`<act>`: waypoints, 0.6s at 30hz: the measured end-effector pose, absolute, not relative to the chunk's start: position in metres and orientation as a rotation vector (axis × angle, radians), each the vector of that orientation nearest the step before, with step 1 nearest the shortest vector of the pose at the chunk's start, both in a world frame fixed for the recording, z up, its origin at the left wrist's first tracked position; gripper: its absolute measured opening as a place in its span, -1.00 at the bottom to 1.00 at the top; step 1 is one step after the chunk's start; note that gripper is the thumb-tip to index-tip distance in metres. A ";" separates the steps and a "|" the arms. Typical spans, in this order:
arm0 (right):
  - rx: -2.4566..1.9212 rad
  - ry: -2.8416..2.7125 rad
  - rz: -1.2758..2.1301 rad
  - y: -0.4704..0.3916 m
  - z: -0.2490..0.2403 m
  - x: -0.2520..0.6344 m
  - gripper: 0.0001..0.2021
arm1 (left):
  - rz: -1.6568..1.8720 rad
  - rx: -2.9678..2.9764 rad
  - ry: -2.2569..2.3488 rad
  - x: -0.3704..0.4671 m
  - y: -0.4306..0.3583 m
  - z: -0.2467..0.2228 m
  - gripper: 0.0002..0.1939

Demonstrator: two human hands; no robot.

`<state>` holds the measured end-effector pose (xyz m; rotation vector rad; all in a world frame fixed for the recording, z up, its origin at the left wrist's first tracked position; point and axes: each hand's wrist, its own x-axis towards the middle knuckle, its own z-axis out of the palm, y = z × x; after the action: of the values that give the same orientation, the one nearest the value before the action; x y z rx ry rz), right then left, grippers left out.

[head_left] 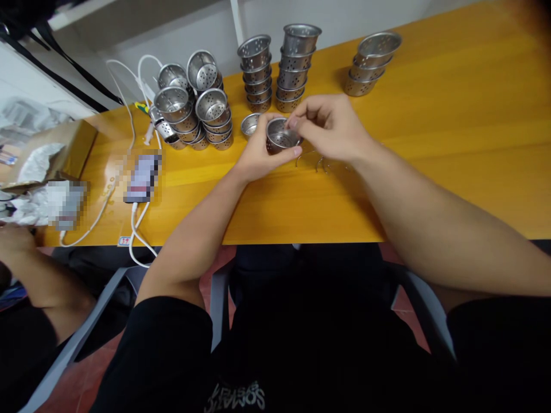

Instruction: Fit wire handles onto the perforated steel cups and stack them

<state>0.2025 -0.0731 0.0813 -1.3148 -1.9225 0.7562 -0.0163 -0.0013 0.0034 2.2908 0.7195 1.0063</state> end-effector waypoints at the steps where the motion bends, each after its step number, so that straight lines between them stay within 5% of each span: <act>1: -1.197 -1.913 0.836 -0.072 0.081 0.206 -0.45 | 1.003 2.271 0.709 -0.018 0.000 0.004 -0.12; 7: -0.773 -1.783 1.101 -0.062 0.071 0.216 -0.43 | 0.923 2.195 0.697 -0.020 -0.011 0.013 -0.14; 18: -0.820 -1.740 1.135 -0.058 0.067 0.211 -0.42 | 0.912 2.211 0.781 -0.017 -0.019 0.021 -0.19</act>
<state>0.2108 -0.0578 0.0668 -0.8201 -1.7399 1.1346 -0.0169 -0.0190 0.0209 2.2115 0.7813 0.9124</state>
